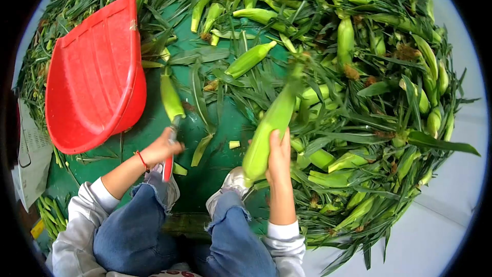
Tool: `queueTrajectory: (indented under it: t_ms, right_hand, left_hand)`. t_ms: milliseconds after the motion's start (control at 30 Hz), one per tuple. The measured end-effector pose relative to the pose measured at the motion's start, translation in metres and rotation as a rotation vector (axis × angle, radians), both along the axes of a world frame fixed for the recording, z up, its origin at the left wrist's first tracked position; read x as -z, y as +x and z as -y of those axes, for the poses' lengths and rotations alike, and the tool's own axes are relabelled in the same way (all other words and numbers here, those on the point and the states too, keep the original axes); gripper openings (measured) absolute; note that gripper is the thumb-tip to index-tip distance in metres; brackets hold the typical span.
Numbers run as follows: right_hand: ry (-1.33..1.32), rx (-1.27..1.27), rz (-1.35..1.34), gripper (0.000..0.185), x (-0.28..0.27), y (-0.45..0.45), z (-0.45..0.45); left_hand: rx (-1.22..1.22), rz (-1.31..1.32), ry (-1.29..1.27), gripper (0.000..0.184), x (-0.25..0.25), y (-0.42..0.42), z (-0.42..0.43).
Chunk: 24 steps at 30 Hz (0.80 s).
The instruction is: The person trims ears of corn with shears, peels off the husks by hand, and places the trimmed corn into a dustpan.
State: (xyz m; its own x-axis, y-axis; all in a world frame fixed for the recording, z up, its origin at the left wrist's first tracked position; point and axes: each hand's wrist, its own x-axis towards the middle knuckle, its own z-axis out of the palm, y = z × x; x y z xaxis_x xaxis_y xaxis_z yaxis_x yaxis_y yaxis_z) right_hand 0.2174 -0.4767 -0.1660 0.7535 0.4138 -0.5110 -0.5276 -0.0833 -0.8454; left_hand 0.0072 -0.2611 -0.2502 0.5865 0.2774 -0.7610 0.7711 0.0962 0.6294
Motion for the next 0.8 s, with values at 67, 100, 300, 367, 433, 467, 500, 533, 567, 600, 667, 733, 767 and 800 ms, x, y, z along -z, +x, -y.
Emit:
queueTrajectory:
  t_ms: [67,100,300,367,433,467,500,533,567,600,667,733,767,800]
  right_hand:
    - [-0.394,-0.268,0.558,0.057,0.002,-0.003,0.007]
    - [-0.539,-0.357,0.591,0.061,-0.011,-0.006,0.004]
    - [-0.888,-0.644,1.113,0.060,-0.014,-0.021,0.009]
    - [-0.894,-0.682,1.157,0.060,-0.016,-0.018,0.011]
    - [-0.892,-0.700,1.189,0.061,-0.018,-0.016,0.010]
    - [-0.874,-0.698,1.200,0.061,-0.018,-0.015,0.010]
    - [-0.859,-0.694,1.212,0.061,-0.018,-0.012,0.010]
    - [-0.845,-0.693,1.225,0.061,-0.019,-0.009,0.009]
    - [-0.876,-0.718,1.133,0.060,-0.023,-0.007,0.005]
    - [-0.795,-0.750,1.016,0.060,-0.016,-0.005,0.009]
    - [-0.632,-0.787,0.783,0.060,0.008,-0.002,0.017]
    - [-0.612,-0.731,0.773,0.053,0.019,-0.009,0.016]
    - [-0.615,-0.734,0.589,0.056,0.018,-0.007,0.015]
    - [-0.618,-0.733,0.397,0.059,0.017,-0.007,0.016]
  left_hand:
    - [0.569,0.172,0.497,0.070,-0.042,0.010,0.001]
    - [0.672,0.100,0.444,0.076,-0.074,0.027,0.001]
    - [0.632,0.448,0.164,0.074,-0.070,0.075,-0.001]
    - [0.585,0.581,0.118,0.068,-0.060,0.079,-0.002]
    - [0.546,0.809,0.257,0.057,-0.059,0.082,0.000]
    - [0.581,0.654,0.206,0.053,-0.071,0.084,-0.004]
    - [0.615,0.502,0.155,0.050,-0.084,0.088,-0.011]
    - [0.644,0.351,0.102,0.046,-0.091,0.089,-0.015]
    - [0.540,0.494,0.199,0.039,-0.076,0.081,-0.014]
    - [0.567,0.447,0.219,0.038,-0.070,0.075,-0.015]
    - [0.633,0.358,0.263,0.037,-0.063,0.070,-0.019]
    - [0.602,0.383,0.335,0.032,-0.058,0.067,-0.020]
    - [0.642,0.360,0.420,0.033,-0.055,0.066,-0.020]
    - [0.686,0.333,0.498,0.035,-0.052,0.063,-0.018]
